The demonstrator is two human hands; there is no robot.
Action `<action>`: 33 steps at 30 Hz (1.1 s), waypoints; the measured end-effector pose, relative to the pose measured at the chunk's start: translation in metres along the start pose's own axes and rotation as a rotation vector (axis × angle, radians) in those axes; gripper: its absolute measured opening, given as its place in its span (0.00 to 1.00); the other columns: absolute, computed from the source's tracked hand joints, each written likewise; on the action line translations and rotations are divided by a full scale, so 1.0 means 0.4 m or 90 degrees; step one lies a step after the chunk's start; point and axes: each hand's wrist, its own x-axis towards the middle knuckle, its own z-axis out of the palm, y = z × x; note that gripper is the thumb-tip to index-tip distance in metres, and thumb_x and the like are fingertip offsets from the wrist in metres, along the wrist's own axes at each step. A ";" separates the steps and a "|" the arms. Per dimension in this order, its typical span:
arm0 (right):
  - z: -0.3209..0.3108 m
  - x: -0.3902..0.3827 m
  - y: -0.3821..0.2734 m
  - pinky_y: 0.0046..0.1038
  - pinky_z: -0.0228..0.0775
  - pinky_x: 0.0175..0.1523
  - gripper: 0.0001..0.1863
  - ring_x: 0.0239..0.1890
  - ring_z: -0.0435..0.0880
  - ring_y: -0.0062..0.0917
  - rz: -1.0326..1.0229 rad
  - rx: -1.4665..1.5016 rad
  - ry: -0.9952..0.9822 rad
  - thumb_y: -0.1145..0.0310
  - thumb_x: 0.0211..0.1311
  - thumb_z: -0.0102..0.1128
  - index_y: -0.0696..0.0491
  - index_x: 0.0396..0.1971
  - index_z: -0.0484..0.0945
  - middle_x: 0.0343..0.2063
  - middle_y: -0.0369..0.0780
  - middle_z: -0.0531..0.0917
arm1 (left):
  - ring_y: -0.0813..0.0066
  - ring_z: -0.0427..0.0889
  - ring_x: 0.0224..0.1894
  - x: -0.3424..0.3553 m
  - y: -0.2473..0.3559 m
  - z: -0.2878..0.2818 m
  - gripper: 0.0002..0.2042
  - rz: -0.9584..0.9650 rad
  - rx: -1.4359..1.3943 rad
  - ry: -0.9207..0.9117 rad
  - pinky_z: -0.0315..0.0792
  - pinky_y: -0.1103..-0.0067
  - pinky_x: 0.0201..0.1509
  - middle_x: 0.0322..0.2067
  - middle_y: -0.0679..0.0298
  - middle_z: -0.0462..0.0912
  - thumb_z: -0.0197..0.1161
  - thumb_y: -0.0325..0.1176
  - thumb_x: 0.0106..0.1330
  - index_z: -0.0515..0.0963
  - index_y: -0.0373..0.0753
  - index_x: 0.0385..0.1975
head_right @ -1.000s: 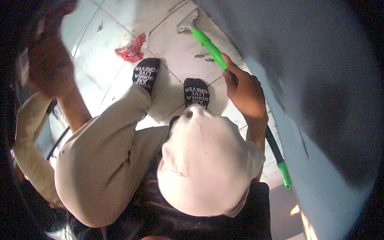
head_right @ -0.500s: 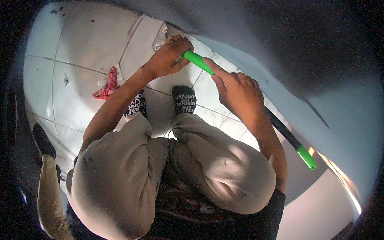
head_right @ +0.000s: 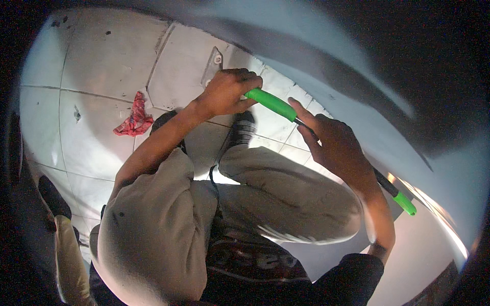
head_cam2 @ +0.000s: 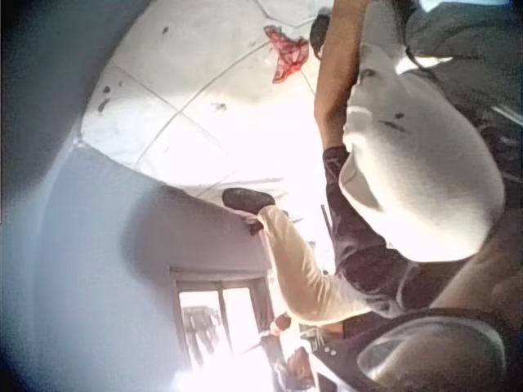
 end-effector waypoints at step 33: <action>0.045 0.079 -0.072 0.31 0.67 0.29 0.30 0.19 0.71 0.20 -0.043 0.074 0.159 0.76 0.67 0.65 0.33 0.67 0.77 0.18 0.36 0.76 | 0.62 0.86 0.30 -0.065 -0.211 -0.139 0.09 -0.061 0.201 0.140 0.78 0.67 0.32 0.26 0.69 0.86 0.71 0.41 0.47 0.85 0.52 0.29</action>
